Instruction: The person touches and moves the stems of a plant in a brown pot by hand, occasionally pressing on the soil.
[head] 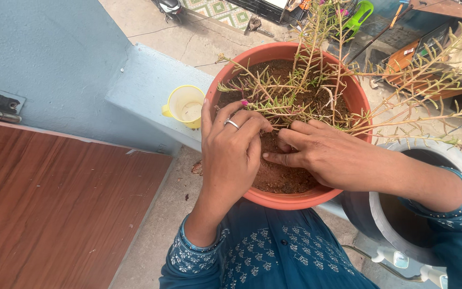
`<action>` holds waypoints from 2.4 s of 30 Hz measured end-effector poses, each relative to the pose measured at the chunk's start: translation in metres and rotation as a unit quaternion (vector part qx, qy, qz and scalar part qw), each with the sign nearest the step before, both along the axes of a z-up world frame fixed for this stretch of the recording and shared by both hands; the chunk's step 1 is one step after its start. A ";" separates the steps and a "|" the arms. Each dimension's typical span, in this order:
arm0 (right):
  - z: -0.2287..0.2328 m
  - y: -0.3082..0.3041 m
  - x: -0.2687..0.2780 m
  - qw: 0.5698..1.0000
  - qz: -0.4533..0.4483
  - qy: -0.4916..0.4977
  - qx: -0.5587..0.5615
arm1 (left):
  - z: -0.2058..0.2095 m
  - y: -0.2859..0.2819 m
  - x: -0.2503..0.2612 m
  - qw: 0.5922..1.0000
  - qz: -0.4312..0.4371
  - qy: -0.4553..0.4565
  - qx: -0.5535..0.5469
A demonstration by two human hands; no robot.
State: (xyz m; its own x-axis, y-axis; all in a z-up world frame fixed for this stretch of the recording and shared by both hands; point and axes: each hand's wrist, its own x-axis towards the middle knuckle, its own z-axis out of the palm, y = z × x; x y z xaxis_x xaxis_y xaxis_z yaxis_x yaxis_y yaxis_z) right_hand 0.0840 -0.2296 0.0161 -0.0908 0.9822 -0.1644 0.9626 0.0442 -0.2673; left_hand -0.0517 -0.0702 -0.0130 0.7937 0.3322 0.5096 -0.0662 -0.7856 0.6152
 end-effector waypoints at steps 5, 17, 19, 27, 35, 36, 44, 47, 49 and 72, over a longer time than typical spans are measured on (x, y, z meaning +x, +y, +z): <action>-0.002 -0.001 0.000 1.000 0.009 -0.001 -0.012 | -0.001 0.001 0.000 1.000 0.001 -0.001 0.000; 0.010 -0.003 -0.002 1.000 0.008 -0.003 -0.025 | -0.002 -0.003 0.000 1.000 0.020 -0.009 0.012; 0.010 -0.003 0.001 1.000 0.008 0.010 -0.006 | -0.002 -0.002 -0.001 1.000 0.020 -0.009 0.010; 0.001 -0.004 0.002 0.998 0.025 -0.033 0.051 | -0.001 -0.002 0.000 1.000 0.012 -0.013 0.008; -0.005 0.002 -0.004 0.996 0.029 -0.051 0.062 | -0.002 -0.003 -0.002 1.000 0.014 -0.016 0.016; -0.004 0.003 -0.005 0.997 0.025 -0.059 0.043 | -0.002 -0.002 -0.002 1.000 0.014 -0.016 0.017; -0.010 0.001 0.001 0.998 -0.004 -0.038 0.056 | -0.001 -0.003 -0.002 1.000 0.012 -0.012 0.011; -0.014 -0.001 0.003 0.996 -0.010 -0.032 0.078 | -0.001 -0.004 -0.002 1.000 0.021 -0.010 0.011; -0.014 -0.001 0.003 0.996 -0.006 -0.035 0.085 | 0.000 -0.004 -0.002 1.000 0.019 -0.008 0.010; 0.001 -0.006 0.014 0.999 -0.006 -0.033 0.013 | 0.000 -0.004 -0.002 1.000 0.015 0.003 0.015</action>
State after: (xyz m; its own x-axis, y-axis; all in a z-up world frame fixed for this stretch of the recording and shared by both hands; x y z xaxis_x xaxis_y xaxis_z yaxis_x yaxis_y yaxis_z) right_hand 0.0976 -0.2352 0.0173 -0.0697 0.9871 -0.1440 0.9786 0.0396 -0.2018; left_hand -0.0534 -0.0738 -0.0127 0.7866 0.3399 0.5156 -0.0397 -0.8054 0.5915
